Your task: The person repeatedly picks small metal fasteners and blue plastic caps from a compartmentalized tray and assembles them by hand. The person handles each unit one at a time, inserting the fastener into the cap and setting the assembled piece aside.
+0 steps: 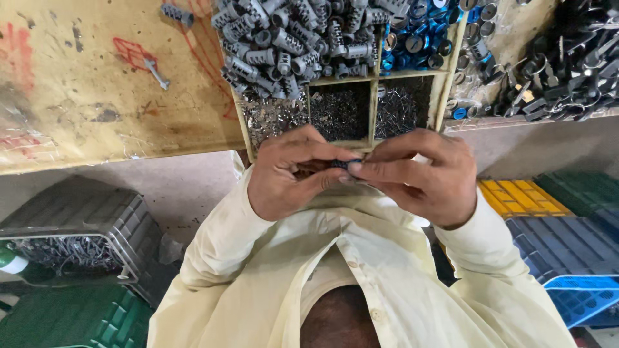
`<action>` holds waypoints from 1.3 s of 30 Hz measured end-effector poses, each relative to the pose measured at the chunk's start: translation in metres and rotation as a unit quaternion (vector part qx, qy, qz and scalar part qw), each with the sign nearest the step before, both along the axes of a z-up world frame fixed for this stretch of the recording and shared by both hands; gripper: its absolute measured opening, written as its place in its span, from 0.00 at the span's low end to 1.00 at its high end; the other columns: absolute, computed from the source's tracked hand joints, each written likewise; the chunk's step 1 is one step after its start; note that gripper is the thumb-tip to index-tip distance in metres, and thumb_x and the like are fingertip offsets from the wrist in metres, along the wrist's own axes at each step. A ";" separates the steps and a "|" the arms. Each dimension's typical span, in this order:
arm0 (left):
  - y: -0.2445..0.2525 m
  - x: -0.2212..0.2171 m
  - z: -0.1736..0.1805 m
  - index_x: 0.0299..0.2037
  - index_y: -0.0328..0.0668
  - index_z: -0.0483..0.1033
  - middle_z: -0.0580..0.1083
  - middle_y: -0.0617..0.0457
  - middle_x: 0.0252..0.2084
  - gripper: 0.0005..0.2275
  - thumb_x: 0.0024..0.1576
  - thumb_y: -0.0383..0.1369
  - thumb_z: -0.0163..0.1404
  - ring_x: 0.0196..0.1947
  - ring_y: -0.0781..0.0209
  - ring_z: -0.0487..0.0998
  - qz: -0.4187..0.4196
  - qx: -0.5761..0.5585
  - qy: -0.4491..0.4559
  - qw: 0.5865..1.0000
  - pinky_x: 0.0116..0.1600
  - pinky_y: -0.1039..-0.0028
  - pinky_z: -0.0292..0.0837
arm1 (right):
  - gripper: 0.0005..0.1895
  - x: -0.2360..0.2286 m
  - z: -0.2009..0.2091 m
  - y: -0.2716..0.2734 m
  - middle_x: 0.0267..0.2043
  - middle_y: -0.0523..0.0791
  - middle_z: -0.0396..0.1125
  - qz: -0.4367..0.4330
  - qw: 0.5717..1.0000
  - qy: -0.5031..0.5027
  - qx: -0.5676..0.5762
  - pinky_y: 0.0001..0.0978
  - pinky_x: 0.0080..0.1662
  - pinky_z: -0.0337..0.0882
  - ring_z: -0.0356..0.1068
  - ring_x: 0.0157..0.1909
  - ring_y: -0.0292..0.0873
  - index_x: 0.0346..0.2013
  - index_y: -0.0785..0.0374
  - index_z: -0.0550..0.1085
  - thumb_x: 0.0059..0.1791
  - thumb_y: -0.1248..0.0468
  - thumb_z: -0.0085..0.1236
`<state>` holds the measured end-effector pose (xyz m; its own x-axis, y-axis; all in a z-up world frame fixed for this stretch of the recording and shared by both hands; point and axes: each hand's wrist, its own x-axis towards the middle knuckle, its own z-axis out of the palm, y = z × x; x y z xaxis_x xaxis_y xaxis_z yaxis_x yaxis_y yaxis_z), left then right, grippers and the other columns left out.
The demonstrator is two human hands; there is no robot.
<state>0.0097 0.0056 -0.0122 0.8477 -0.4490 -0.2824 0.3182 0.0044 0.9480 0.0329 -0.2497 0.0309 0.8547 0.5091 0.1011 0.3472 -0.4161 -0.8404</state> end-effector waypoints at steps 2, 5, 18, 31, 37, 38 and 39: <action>-0.003 0.000 0.000 0.52 0.41 0.82 0.76 0.55 0.43 0.11 0.61 0.26 0.61 0.41 0.69 0.81 0.012 -0.072 0.072 0.995 0.44 0.80 0.76 | 0.08 -0.009 -0.006 0.004 0.38 0.41 0.72 -0.018 0.997 -0.072 -0.001 0.32 0.34 0.71 0.73 0.32 0.40 0.38 0.56 0.81 0.47 0.68 0.74; -0.008 -0.003 -0.002 0.53 0.37 0.81 0.75 0.52 0.45 0.10 0.62 0.25 0.60 0.46 0.65 0.82 -0.001 -0.241 0.213 0.947 0.55 0.75 0.81 | 0.10 -0.022 -0.013 0.004 0.37 0.42 0.71 -0.029 0.995 -0.088 0.047 0.33 0.33 0.72 0.73 0.32 0.41 0.37 0.57 0.79 0.43 0.69 0.72; -0.015 0.000 0.011 0.51 0.36 0.81 0.74 0.49 0.51 0.10 0.60 0.23 0.59 0.46 0.64 0.81 0.027 -0.064 0.059 0.996 0.49 0.77 0.80 | 0.19 0.028 0.002 -0.072 0.46 0.46 0.72 -0.125 0.898 -0.139 -0.398 0.41 0.49 0.74 0.70 0.50 0.48 0.54 0.62 0.77 0.50 0.75 0.68; -0.029 -0.009 0.002 0.54 0.28 0.77 0.75 0.45 0.53 0.10 0.63 0.22 0.54 0.51 0.56 0.83 0.014 -0.210 0.206 0.956 0.57 0.72 0.82 | 0.17 -0.043 -0.028 -0.008 0.44 0.52 0.73 -0.258 0.914 0.146 0.277 0.29 0.43 0.78 0.76 0.45 0.41 0.45 0.61 0.68 0.49 0.77 0.67; -0.023 -0.021 -0.011 0.52 0.26 0.76 0.77 0.43 0.52 0.09 0.63 0.23 0.54 0.49 0.56 0.82 0.084 -0.257 0.289 0.918 0.54 0.70 0.83 | 0.15 -0.037 -0.032 0.011 0.41 0.47 0.75 -0.150 0.973 0.041 0.168 0.44 0.56 0.71 0.72 0.43 0.47 0.40 0.59 0.71 0.45 0.74 0.66; -0.023 -0.021 -0.012 0.51 0.26 0.75 0.78 0.43 0.53 0.09 0.63 0.23 0.54 0.49 0.56 0.82 0.090 -0.282 0.324 0.898 0.52 0.70 0.82 | 0.15 -0.032 -0.027 0.013 0.41 0.47 0.74 -0.134 0.984 -0.001 0.118 0.44 0.55 0.69 0.69 0.44 0.51 0.40 0.59 0.71 0.43 0.73 0.64; -0.021 -0.022 -0.011 0.50 0.27 0.74 0.78 0.44 0.52 0.09 0.62 0.24 0.55 0.49 0.57 0.82 0.096 -0.270 0.316 0.904 0.52 0.70 0.83 | 0.15 -0.026 -0.022 0.018 0.41 0.48 0.74 -0.117 0.990 -0.042 0.069 0.44 0.53 0.68 0.66 0.44 0.54 0.39 0.60 0.71 0.41 0.73 0.63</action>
